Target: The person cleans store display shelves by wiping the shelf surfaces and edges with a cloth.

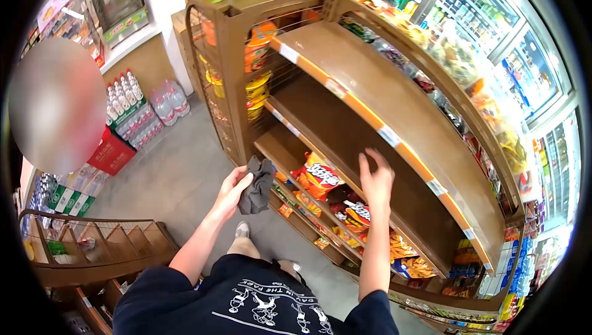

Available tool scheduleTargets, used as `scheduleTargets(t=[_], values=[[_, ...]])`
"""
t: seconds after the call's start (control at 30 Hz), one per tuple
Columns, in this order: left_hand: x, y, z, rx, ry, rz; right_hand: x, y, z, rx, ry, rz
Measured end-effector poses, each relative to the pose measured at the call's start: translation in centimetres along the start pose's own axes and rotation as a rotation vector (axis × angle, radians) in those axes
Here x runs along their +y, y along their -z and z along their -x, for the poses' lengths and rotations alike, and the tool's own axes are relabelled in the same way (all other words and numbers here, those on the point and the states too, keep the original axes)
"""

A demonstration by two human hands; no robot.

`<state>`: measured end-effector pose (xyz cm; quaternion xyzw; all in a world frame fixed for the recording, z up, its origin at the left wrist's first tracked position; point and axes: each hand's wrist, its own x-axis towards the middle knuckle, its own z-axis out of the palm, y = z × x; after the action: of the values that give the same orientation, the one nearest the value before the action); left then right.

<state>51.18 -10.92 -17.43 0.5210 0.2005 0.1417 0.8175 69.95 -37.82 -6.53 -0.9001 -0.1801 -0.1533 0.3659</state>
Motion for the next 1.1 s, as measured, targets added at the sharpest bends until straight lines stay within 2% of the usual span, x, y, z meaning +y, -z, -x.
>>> scheduleTargets(t=[0.03, 0.1, 0.13, 0.2, 0.27, 0.33, 0.53, 0.6, 0.67, 0.7, 0.73, 0.8, 0.87, 0.93, 1.0, 1.1], values=[[0.5, 0.3, -0.5, 0.007, 0.009, 0.003, -1.7, -1.7, -1.5, -0.057, 0.035, 0.015], [2.2, 0.7, -1.0, 0.064, -0.1, -0.254, -2.1, -6.6, -4.5, -0.159, 0.115, -0.12], [2.8, 0.5, -1.4, 0.087, -0.157, -0.384, -3.5, -8.4, -6.0, -0.215, 0.064, -0.201], [3.7, 0.4, -2.4, 0.089, -0.279, -0.376, -5.4, -11.7, -8.4, -0.382, 0.007, -0.213], [1.7, 2.0, -5.2, -0.01, -0.382, -0.533, -6.0, -14.6, -10.5, -0.555, -0.123, -0.264], [2.2, 1.9, -6.1, -0.011, -0.301, -0.465, -6.9, -16.4, -11.9, -0.679, -0.133, -0.105], [2.5, 1.5, -8.6, -0.21, -0.206, -0.139, -7.2, -18.5, -13.2, -0.719, -0.235, 0.059], [2.0, 1.1, -10.2, -0.176, -0.217, -0.121, -7.5, -18.6, -13.3, -0.714, -0.248, 0.106], [1.8, 0.8, -11.8, -0.09, -0.307, -0.289, -7.8, -18.8, -13.3, -0.71, -0.263, 0.149], [1.8, 0.5, -12.3, -0.025, -0.411, -0.381, -7.8, -19.0, -13.3, -0.701, -0.253, 0.163], [1.6, 0.2, -12.6, -0.032, -0.405, -0.377, -7.7, -19.1, -13.2, -0.692, -0.244, 0.177], [1.4, -0.3, -13.3, 0.03, -0.589, -0.537, -7.7, -19.3, -13.0, -0.684, -0.241, 0.197], [1.0, -1.3, -13.7, 0.042, -0.549, -0.483, -7.7, -19.4, -13.1, -0.679, -0.234, 0.219], [0.7, -2.4, -14.2, 0.19, -0.693, -0.519, -7.8, -19.3, -13.2, -0.714, -0.26, 0.231], [0.4, -3.7, -14.9, 0.22, -0.665, -0.478, -7.9, -19.3, -13.3, -0.726, -0.262, 0.237], [0.2, -5.0, -16.1, 0.35, -0.751, -0.367, -8.1, -19.1, -13.3, -0.743, -0.261, 0.248]])
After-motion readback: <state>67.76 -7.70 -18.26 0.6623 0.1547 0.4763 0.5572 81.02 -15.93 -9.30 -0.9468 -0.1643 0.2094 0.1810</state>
